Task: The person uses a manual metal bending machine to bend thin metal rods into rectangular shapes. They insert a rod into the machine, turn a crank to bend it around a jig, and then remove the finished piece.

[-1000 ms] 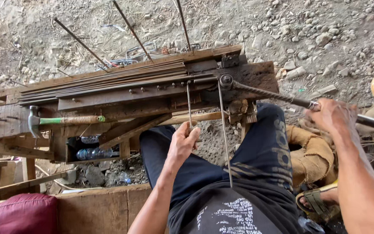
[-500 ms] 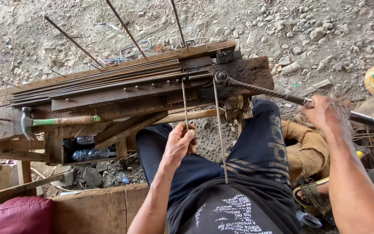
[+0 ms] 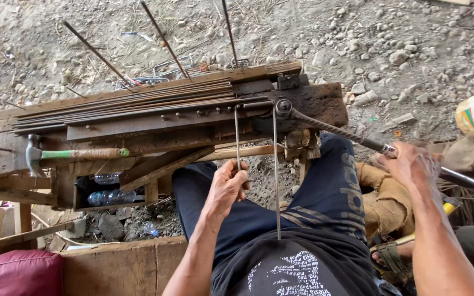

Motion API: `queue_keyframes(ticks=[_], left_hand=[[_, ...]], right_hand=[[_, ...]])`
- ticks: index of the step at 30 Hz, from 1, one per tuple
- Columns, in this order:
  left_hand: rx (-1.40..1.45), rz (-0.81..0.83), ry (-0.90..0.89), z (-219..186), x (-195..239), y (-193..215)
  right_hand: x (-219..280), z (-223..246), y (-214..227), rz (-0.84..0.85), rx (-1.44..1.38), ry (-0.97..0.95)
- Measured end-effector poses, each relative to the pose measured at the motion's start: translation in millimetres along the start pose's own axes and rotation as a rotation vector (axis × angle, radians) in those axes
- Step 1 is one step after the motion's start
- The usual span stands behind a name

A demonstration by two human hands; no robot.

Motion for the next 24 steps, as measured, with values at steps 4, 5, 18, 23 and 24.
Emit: queue_keyframes(ticks=[4, 5, 18, 23, 24], left_hand=[[0.077, 0.025, 0.010, 1, -1, -4], [0.084, 0.046, 0.004, 1, 0, -6], [0.218, 0.120, -0.226, -14, 9, -10], [0.371, 0.220, -0.350, -57, 16, -21], [0.371, 0.222, -0.358, -62, 14, -23]], right_hand=[[-29, -19, -9, -0.058, 0.016, 0.016], [-33, -23, -13, -0.045, 0.041, 0.029], [-48, -25, -7, -0.184, -0.011, 0.078], [-57, -12, 0, -0.176, -0.038, 0.151], [-54, -6, 8, -0.184, -0.037, 0.153]])
Point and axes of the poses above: each hand's wrist, its own x-axis away from the middle knuckle, its own y-axis out of the back of the hand, z = x × y, the point moved 6 cm from there along -x, towards the middle knuckle, and after that the axes turned 13 degrees about y, right-handed, at the moved point
